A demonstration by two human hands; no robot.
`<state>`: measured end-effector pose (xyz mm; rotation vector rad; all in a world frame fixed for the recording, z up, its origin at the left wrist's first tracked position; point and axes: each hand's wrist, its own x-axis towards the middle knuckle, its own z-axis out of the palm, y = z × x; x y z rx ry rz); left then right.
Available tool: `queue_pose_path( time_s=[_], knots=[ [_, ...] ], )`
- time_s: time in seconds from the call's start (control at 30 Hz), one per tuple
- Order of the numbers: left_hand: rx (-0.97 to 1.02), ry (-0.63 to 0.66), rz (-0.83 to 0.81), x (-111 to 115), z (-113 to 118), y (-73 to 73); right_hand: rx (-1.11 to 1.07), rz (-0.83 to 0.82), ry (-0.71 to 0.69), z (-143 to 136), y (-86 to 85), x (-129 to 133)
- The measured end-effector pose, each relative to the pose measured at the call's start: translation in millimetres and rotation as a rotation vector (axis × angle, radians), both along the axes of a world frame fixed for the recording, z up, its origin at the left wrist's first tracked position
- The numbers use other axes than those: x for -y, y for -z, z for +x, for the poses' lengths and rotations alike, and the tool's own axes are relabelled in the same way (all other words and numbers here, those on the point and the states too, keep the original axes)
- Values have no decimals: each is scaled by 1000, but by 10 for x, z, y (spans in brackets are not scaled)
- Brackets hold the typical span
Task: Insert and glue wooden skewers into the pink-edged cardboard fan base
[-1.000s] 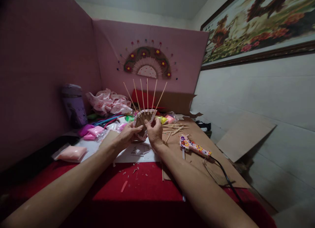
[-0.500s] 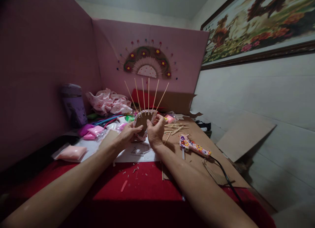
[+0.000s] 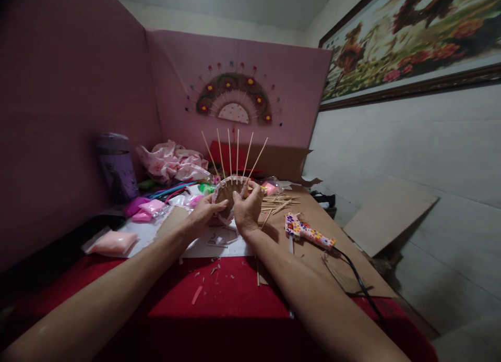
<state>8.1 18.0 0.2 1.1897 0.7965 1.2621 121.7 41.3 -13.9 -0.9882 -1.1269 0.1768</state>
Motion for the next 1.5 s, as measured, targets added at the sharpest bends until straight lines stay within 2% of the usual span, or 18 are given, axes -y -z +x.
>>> queue_pose_path(
  time_s=[0.13, 0.43, 0.73, 1.5],
  knots=[
    [-6, 25, -8, -19, -4, 22, 11, 11, -32, 0, -15, 15],
    [-13, -4, -9, -47, -14, 35, 152, 8, 45, 29, 9, -25],
    [-7, 25, -6, -59, -18, 47, 278, 55, 111, 12, -18, 36],
    [-5, -42, -19, -26, -8, 6, 284, 54, 99, 1, -9, 50]
  ],
)
